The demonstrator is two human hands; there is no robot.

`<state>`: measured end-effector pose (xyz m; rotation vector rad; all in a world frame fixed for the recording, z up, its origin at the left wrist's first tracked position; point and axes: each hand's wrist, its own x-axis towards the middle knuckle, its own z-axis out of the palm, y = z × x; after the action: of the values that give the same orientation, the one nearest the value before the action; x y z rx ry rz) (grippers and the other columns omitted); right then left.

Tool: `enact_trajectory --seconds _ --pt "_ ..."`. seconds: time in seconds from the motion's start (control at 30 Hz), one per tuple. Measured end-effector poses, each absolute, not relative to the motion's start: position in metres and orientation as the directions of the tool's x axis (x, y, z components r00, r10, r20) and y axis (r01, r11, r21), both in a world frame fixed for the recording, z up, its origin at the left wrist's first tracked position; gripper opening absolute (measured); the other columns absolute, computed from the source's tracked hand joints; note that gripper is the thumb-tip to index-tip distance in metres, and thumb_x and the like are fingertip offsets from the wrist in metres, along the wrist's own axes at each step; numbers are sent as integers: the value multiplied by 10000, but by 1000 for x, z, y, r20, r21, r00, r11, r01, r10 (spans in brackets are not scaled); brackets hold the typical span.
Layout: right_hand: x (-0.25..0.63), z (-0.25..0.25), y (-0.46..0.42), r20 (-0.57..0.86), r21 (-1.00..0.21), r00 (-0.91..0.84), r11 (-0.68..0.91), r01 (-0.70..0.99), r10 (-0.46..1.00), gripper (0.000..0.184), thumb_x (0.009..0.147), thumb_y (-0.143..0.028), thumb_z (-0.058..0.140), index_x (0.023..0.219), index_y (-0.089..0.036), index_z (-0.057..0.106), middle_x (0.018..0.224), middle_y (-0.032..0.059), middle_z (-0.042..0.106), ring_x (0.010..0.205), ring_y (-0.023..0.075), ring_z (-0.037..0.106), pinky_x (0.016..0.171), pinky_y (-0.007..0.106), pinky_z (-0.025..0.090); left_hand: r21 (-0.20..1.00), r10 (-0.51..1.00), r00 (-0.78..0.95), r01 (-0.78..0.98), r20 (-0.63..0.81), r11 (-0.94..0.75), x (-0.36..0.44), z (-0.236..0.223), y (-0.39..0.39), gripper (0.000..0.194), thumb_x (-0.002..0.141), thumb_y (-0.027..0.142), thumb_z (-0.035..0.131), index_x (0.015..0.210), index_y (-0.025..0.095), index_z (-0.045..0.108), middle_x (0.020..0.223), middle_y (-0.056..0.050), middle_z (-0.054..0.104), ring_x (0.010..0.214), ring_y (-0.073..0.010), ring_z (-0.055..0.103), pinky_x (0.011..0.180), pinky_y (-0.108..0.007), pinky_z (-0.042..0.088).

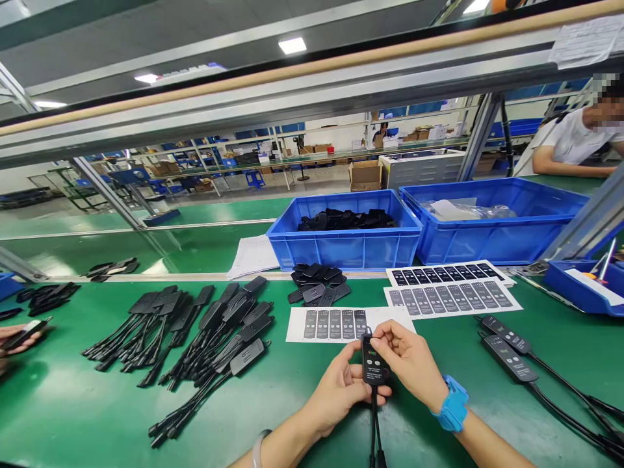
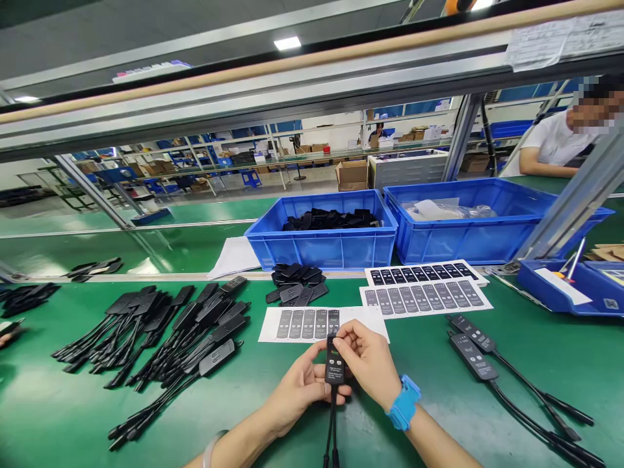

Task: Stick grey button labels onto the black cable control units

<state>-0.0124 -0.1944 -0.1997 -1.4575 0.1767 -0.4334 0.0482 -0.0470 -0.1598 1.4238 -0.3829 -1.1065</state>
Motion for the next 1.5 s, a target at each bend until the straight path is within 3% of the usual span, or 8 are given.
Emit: enact_trajectory --seconds 0.27,0.83,1.07,1.27,1.4,1.5 --pt "-10 -201 -191 149 -984 894 27 177 -423 322 828 -437 575 861 -118 545 658 26 501 585 110 467 513 215 404 913 -773 508 344 -379 -221 46 -162 -46 714 694 195 675 1280 101 277 892 -118 629 842 -233 656 772 -353 502" --pt "-11 -206 -189 158 -985 865 -16 171 -477 318 833 -435 558 847 -117 555 682 43 518 603 122 491 550 234 424 931 -812 488 318 -321 -176 45 -167 -46 705 733 244 697 1276 108 269 867 -108 636 788 -179 655 751 -296 505" --pt "-10 -206 -197 143 -986 844 -151 75 -516 399 790 -459 584 1029 -146 523 755 21 465 616 117 451 557 243 415 938 -806 508 306 -305 -162 46 -164 -46 637 725 233 691 1226 127 312 925 -120 629 804 -207 660 753 -330 517" --pt "-8 -211 -192 148 -982 942 -160 103 -301 594 768 -347 613 1309 -181 432 969 59 507 721 128 483 613 254 448 914 -762 555 390 -334 -117 52 -160 -46 582 773 365 615 1218 113 337 889 -123 630 740 -235 660 673 -338 521" --pt "-12 -207 -183 66 -993 994 89 74 -87 860 732 -283 624 1474 -203 197 1188 119 487 653 107 515 567 274 488 928 -738 596 355 -315 -109 54 -161 -48 527 842 423 574 1212 121 352 943 -137 633 695 -193 649 619 -273 497" --pt "-11 -209 -182 133 -980 988 136 143 -80 700 858 -361 498 1474 -166 228 1214 127 499 799 136 559 750 316 504 953 -731 621 267 -283 -142 53 -163 -49 601 831 489 599 1206 113 317 890 -129 637 694 -194 652 619 -269 507"
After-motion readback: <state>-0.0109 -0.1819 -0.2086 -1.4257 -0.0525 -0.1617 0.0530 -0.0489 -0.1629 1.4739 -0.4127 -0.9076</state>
